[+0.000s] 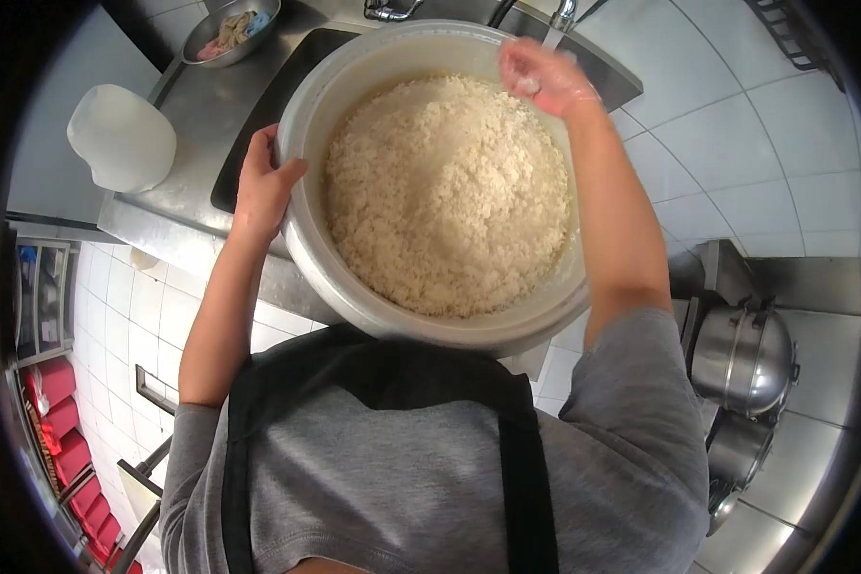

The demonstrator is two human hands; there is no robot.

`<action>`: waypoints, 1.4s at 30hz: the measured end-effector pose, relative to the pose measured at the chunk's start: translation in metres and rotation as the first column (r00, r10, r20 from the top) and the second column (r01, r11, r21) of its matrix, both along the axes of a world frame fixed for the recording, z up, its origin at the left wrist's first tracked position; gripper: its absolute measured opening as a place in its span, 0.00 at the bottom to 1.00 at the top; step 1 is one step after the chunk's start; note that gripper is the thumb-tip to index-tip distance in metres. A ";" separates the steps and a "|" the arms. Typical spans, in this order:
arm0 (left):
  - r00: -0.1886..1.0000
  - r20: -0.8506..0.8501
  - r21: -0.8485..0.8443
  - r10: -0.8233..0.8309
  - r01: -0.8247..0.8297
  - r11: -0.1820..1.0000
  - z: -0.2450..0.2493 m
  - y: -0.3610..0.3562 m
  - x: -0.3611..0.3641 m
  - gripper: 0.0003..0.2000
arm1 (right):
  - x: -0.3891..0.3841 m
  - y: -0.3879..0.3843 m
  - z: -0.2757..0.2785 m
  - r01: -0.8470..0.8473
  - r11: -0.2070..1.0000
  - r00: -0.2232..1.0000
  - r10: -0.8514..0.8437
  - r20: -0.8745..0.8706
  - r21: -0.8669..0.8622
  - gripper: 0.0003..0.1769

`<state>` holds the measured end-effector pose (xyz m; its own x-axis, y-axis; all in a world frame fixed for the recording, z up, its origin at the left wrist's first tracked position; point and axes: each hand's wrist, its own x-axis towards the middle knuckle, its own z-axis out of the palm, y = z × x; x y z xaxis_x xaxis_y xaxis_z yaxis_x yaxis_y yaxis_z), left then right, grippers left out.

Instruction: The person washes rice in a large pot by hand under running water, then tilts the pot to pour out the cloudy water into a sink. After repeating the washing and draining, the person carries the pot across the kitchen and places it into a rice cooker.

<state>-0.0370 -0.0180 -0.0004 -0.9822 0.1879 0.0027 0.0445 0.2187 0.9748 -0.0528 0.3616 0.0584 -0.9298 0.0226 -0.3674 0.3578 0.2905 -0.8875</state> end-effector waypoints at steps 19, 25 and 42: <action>0.998 0.046 0.083 -0.050 0.046 0.995 -0.001 0.001 0.001 0.25 | 0.100 0.057 -0.096 -0.499 0.229 0.865 0.195 0.463 0.836 0.14; 0.999 0.035 0.100 -0.037 0.034 0.994 -0.008 0.000 -0.002 0.27 | 0.164 -0.099 -0.046 -0.542 0.808 0.755 0.348 0.556 0.231 0.16; 1.000 -0.002 0.093 -0.031 0.031 0.995 -0.014 -0.001 -0.007 0.26 | 0.106 0.047 0.008 -0.121 0.992 0.935 0.129 0.331 -0.044 0.13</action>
